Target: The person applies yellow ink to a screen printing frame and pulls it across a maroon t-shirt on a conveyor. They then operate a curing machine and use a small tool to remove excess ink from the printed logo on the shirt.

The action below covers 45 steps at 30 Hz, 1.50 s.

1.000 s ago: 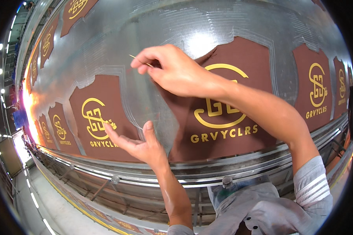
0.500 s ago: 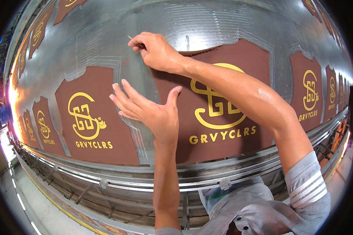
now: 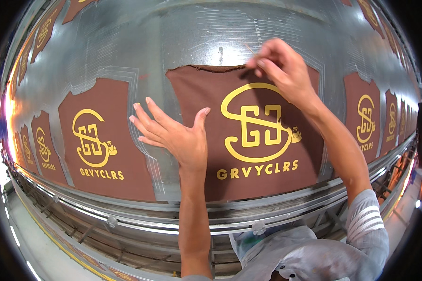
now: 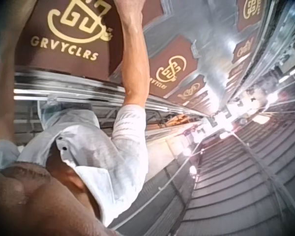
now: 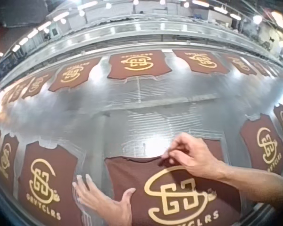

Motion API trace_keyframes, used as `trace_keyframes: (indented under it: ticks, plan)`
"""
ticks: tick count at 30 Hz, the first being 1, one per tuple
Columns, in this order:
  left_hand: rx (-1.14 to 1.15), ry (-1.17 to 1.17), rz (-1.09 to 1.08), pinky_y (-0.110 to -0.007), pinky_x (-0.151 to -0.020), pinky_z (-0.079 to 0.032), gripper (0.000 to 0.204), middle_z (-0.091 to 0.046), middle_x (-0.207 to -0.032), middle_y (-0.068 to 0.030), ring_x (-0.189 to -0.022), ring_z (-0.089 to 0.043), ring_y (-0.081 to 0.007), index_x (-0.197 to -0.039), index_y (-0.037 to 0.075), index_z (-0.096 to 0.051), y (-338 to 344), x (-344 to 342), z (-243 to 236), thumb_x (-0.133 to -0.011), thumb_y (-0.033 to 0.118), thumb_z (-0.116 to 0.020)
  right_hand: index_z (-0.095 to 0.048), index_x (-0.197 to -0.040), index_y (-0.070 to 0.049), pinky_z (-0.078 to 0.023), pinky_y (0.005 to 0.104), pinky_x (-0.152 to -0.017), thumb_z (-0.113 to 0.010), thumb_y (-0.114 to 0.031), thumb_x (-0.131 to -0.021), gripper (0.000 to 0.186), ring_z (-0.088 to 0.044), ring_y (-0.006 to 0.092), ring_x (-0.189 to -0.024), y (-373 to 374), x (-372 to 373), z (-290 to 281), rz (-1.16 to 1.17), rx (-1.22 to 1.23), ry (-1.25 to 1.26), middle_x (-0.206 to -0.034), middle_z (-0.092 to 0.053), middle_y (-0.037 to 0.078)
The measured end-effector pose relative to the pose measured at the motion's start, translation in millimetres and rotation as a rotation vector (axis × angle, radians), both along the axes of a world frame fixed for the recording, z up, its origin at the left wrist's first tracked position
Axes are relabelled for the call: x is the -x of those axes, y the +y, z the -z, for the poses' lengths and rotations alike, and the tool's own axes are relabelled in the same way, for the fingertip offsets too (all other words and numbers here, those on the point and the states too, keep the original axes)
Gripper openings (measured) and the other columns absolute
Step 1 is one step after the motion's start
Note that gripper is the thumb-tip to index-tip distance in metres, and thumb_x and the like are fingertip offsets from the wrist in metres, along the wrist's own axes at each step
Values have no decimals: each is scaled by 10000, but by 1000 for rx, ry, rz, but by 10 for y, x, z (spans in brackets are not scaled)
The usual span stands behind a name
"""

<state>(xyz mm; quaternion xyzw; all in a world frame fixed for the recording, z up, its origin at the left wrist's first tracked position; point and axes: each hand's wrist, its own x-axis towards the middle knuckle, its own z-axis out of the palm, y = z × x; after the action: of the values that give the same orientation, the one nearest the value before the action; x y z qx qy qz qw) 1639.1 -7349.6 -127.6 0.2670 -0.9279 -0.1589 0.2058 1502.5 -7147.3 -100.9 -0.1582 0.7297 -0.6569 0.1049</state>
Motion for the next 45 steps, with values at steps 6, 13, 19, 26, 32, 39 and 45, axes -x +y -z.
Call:
trace_keyframes:
  ticks: [6,13,19,26,32,39,45]
  plan:
    - [51,-12,-83,-748,-1046,-125,1202,-141,-1532,-238,-1436,-55,-481,-1488,8,-213,-79,-6,-6,-603,485,-871,-597,-961,9,-530,290,-671,-555,24,-891,83,-662,175,-737,317,-265,-33,-255,-349,225,-875,-703,109]
    - [-31,51,-119,-611,-1114,-199,1108,-132,-1535,-234,-1437,-95,-440,-1486,21,-226,91,-370,-269,-666,388,-874,-637,-872,-55,-492,359,-685,-666,-4,-756,131,-576,232,-824,78,-143,158,-490,-412,621,-852,-579,56]
    - [-89,66,-343,-553,-1144,-226,999,-144,-1544,-203,-1443,-144,-394,-1481,69,-289,82,-912,-230,-701,314,-863,-641,-812,-57,-461,368,-705,-679,-21,-747,84,-542,227,-787,46,-101,226,-510,-358,612,-819,-549,47]
    - [-11,92,-409,-563,-1142,-241,940,-216,-1530,-222,-1444,-156,-397,-1440,-9,-327,-39,-1403,-102,-718,302,-845,-638,-820,-69,-388,355,-677,-681,-44,-745,90,-521,209,-773,29,-135,257,-538,-411,635,-801,-532,35]
    - [37,58,-426,-571,-1142,-227,834,-266,-1523,-209,-1431,-213,-385,-1446,10,-345,-24,-1634,-23,-798,325,-765,-633,-812,-79,-367,353,-659,-673,-58,-752,75,-510,206,-762,27,-119,278,-532,-440,650,-793,-522,32]
    - [65,32,-393,-590,-1132,-231,860,-264,-1518,-222,-1423,-230,-394,-1439,7,-352,-4,-1746,-16,-805,426,-756,-624,-806,-79,-359,356,-654,-664,-61,-754,69,-494,213,-754,12,-136,265,-534,-450,661,-792,-510,36]
    - [34,52,-389,-609,-1122,-229,878,-264,-1506,-240,-1418,-231,-405,-1434,13,-356,14,-1709,-5,-794,462,-757,-623,-809,-80,-359,359,-654,-663,-63,-751,72,-492,215,-755,10,-136,269,-537,-447,658,-792,-508,37]
